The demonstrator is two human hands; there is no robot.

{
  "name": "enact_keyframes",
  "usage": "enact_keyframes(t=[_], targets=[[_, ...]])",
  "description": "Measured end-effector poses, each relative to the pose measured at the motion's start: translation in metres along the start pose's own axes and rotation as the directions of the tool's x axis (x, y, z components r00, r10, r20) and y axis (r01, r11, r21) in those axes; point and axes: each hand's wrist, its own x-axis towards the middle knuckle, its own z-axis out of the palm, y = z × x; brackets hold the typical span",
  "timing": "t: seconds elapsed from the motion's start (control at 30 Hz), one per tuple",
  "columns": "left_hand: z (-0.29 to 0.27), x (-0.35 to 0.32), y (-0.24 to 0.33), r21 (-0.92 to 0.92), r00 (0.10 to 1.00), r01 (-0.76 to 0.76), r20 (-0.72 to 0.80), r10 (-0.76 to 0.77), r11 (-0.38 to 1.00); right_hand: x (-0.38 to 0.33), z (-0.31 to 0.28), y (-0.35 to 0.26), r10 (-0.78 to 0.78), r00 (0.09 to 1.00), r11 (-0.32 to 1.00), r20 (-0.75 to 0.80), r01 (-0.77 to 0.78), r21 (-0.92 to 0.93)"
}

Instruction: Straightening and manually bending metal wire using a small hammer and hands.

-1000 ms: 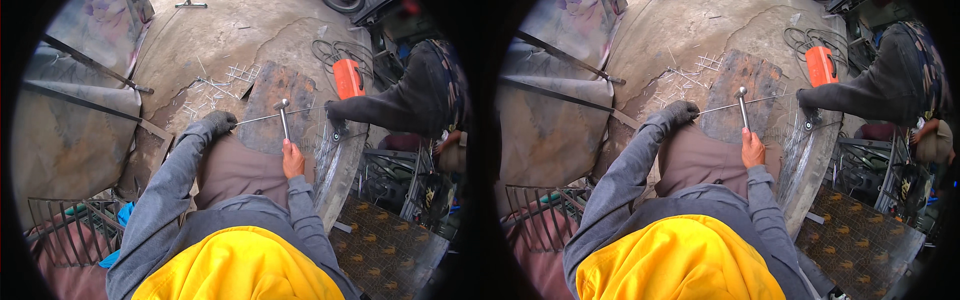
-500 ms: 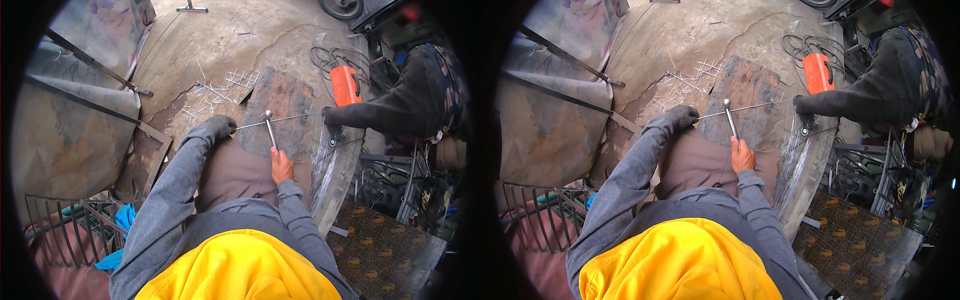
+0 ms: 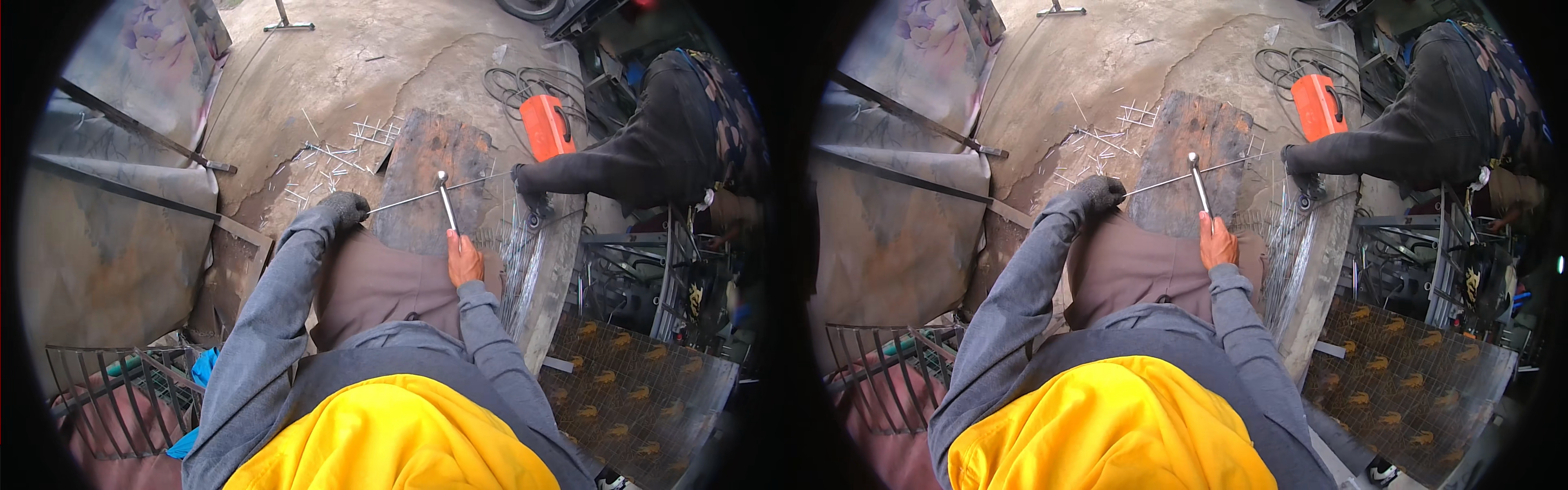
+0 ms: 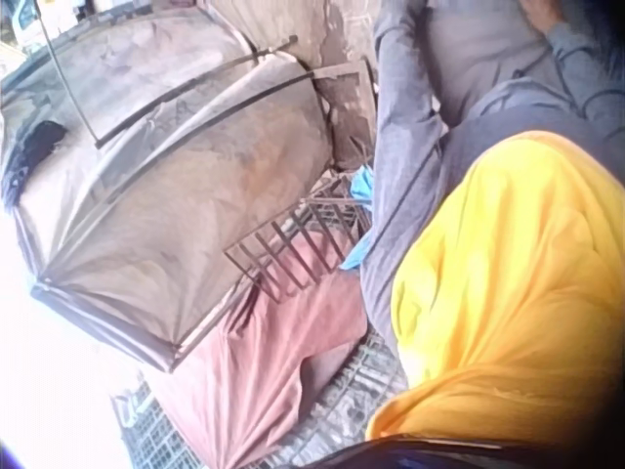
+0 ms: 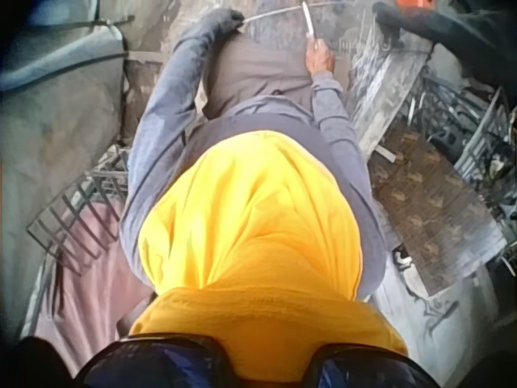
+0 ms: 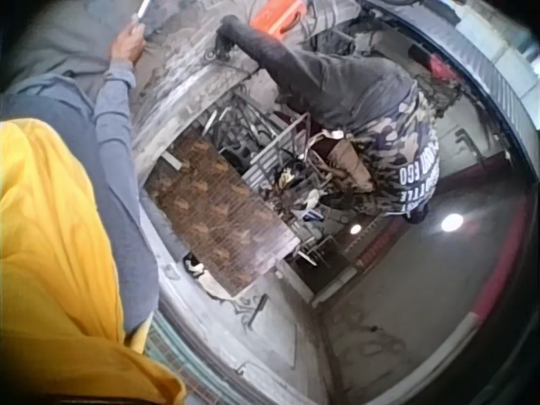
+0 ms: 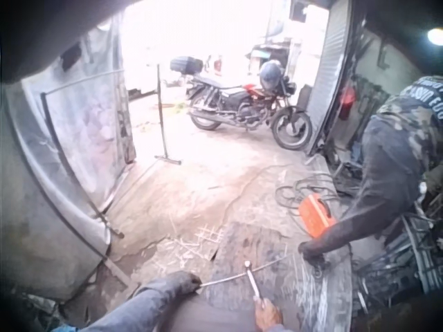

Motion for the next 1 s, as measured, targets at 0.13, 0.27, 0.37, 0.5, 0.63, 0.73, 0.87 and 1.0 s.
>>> enact_keyframes(t=[0.13, 0.27, 0.37, 0.5, 0.63, 0.73, 0.87, 1.0], targets=[[-0.003, -0.003, 0.004, -0.066, 1.000, 0.008, 0.015, -0.007, 0.998, 0.003, -0.005, 0.002, -0.001, 0.998, 1.000, -0.061, 0.001, 0.001], [-0.005, -0.006, 0.001, -0.024, 0.996, 0.076, 0.040, -0.075, 0.997, 0.002, -0.006, 0.003, 0.003, 0.994, 0.999, -0.110, 0.001, 0.034], [-0.014, -0.002, -0.011, -0.005, 0.999, 0.006, 0.038, -0.006, 1.000, 0.014, -0.005, 0.008, 0.030, 0.998, 0.998, -0.051, -0.033, -0.059], [-0.021, -0.008, -0.038, 0.061, 1.000, 0.007, 0.022, -0.008, 0.998, 0.006, -0.015, -0.005, 0.000, 0.996, 1.000, -0.089, 0.002, 0.015], [-0.042, -0.018, -0.056, 0.132, 0.999, 0.006, 0.043, -0.012, 0.991, 0.000, -0.022, -0.017, -0.030, 0.971, 0.993, -0.236, 0.056, 0.105], [-0.047, -0.029, -0.060, 0.103, 0.998, 0.021, 0.065, -0.028, 0.994, -0.002, -0.016, -0.017, -0.016, 0.975, 0.988, -0.223, 0.050, 0.144], [-0.044, -0.031, -0.069, 0.055, 0.996, -0.019, 0.093, 0.013, 0.998, 0.001, 0.002, -0.004, -0.011, 0.995, 0.997, -0.099, 0.019, 0.074], [-0.041, -0.032, -0.073, 0.065, 0.996, 0.015, 0.089, -0.021, 0.998, 0.001, 0.009, -0.008, -0.038, 0.997, 0.997, -0.066, 0.042, 0.066]])
